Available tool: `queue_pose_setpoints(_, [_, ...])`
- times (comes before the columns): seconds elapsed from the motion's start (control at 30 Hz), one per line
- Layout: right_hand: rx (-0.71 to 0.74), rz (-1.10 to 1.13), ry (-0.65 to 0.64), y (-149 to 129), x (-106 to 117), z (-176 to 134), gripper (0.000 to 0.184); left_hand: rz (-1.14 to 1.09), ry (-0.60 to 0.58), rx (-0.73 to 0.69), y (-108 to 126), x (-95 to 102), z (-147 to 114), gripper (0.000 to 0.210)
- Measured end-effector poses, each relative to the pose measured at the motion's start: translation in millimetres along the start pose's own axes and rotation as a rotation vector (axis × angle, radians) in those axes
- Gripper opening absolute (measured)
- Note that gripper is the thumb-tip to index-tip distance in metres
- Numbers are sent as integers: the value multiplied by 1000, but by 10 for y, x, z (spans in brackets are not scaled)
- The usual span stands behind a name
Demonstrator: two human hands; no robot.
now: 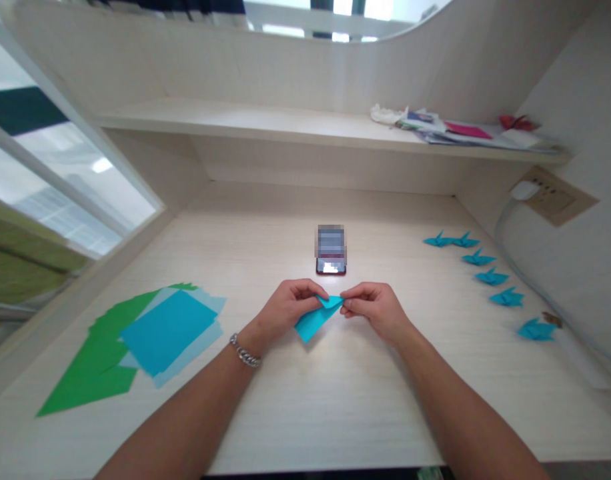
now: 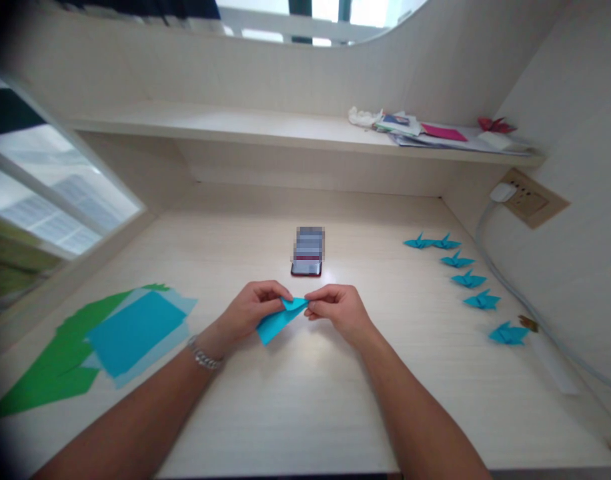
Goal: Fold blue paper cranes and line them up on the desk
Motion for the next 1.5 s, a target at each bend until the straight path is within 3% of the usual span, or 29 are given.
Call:
queue_pose_setpoints(0.8, [-62,139,103,10,39,-14,19,150,44,-9,92,-17,-32,12])
queue_pose_setpoints(1.13, [-110,-210,15,88,-26,19,25,301,-41,-24,111,-161,-33,18])
queue_pose_setpoints(1.37, [-116,-291,-25,65,-24,13,19,193,-56,-36,92,-169,-19,17])
queue_pose_setpoints(1.5, [-120,-270,-42,56,-55,5,17,262,-30,-24,120,-160,-30,16])
Point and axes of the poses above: each hand's wrist, its own z-axis towards the middle knuckle, its own x-axis out of the back of the hand, y = z × x, the point moved 7 cm from there along z, towards the middle knuckle, and after that the axes turned 13 degrees about -y, right-handed, at the moved point
